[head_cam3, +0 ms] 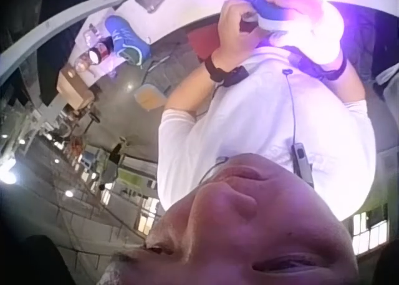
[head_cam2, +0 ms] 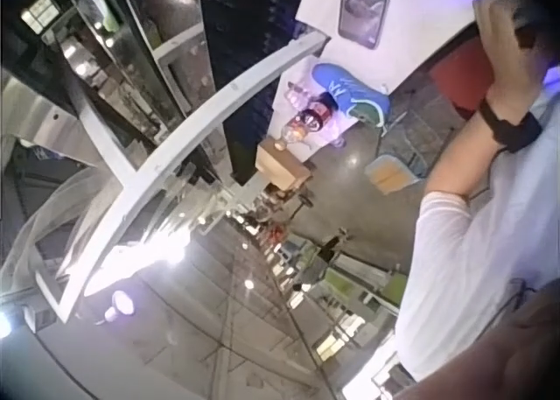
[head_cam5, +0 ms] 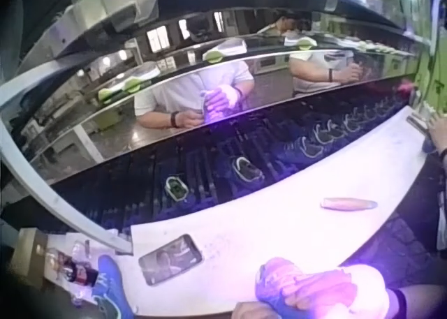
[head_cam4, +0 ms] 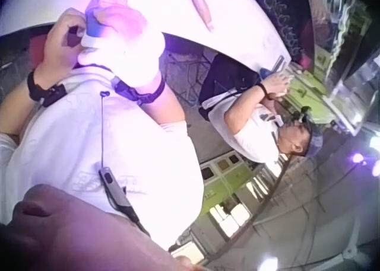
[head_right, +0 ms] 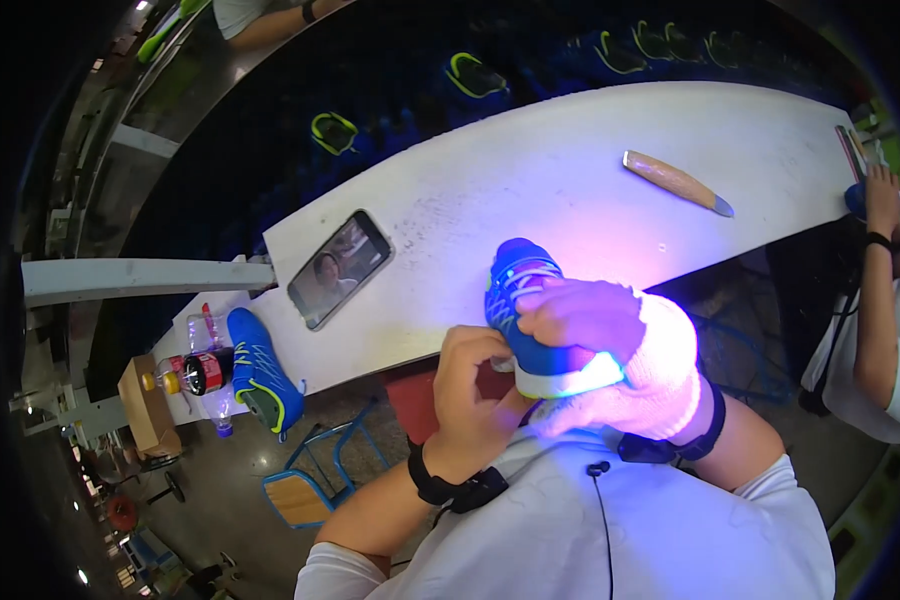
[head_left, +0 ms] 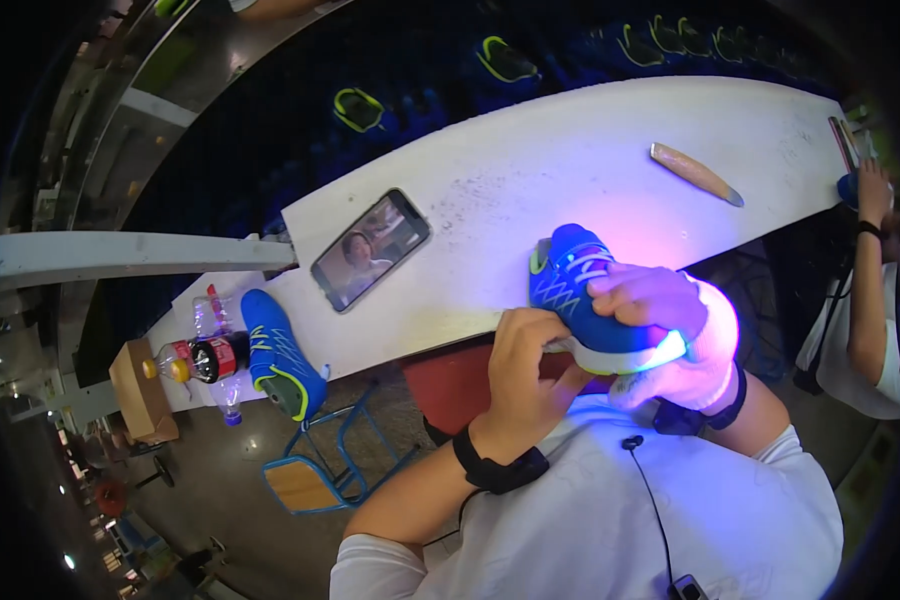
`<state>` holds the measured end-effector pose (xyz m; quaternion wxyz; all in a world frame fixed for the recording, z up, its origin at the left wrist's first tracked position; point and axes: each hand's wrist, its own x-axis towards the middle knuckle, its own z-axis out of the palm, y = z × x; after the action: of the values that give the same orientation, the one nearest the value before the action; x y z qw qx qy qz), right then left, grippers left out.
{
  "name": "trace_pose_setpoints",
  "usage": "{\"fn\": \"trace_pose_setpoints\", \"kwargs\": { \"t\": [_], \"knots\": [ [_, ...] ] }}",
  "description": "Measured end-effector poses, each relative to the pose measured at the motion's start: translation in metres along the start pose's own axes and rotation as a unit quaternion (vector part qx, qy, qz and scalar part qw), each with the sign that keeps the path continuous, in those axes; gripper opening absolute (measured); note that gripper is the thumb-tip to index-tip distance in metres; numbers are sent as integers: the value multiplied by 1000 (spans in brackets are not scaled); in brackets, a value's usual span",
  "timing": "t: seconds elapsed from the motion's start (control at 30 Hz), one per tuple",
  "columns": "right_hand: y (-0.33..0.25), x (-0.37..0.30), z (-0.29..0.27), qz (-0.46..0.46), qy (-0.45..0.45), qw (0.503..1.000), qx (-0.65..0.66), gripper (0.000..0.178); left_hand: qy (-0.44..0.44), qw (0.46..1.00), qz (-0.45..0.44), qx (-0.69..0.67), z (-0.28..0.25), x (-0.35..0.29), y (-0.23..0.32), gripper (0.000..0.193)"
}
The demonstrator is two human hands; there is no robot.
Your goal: Applying adhesive and attaching soles to shoe uppers on an assembly line.
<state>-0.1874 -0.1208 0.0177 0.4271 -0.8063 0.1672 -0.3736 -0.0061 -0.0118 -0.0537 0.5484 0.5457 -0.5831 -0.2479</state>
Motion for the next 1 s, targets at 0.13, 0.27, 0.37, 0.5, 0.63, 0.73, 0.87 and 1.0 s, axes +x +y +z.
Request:
{"fn": "trace_pose_setpoints", "kwargs": {
  "t": [0.13,0.27,0.37,0.5,0.63,0.73,0.87,1.0],
  "knots": [
    [-2,-1,-10,42,12,999,-20,66,-12,998,-46,-30,6,6,18,48],
    [18,-14,-9,100,110,983,111,64,-40,997,46,54,14,10,7,46],
    [48,-42,-16,74,176,944,270,62,-57,982,111,139,25,39,6,55],
    [70,-68,-59,130,136,974,123,56,-162,956,134,203,46,70,17,55],
    [66,-78,-80,138,58,983,-109,55,-217,933,135,255,58,80,23,50],
    [67,-78,-79,135,53,983,-109,56,-211,931,111,276,59,80,26,50],
    [70,-64,-83,166,8,977,-136,47,-229,961,66,139,29,86,6,62],
    [92,-59,-63,297,154,939,79,41,-208,969,-21,130,-36,93,-12,85]
  ]
}}
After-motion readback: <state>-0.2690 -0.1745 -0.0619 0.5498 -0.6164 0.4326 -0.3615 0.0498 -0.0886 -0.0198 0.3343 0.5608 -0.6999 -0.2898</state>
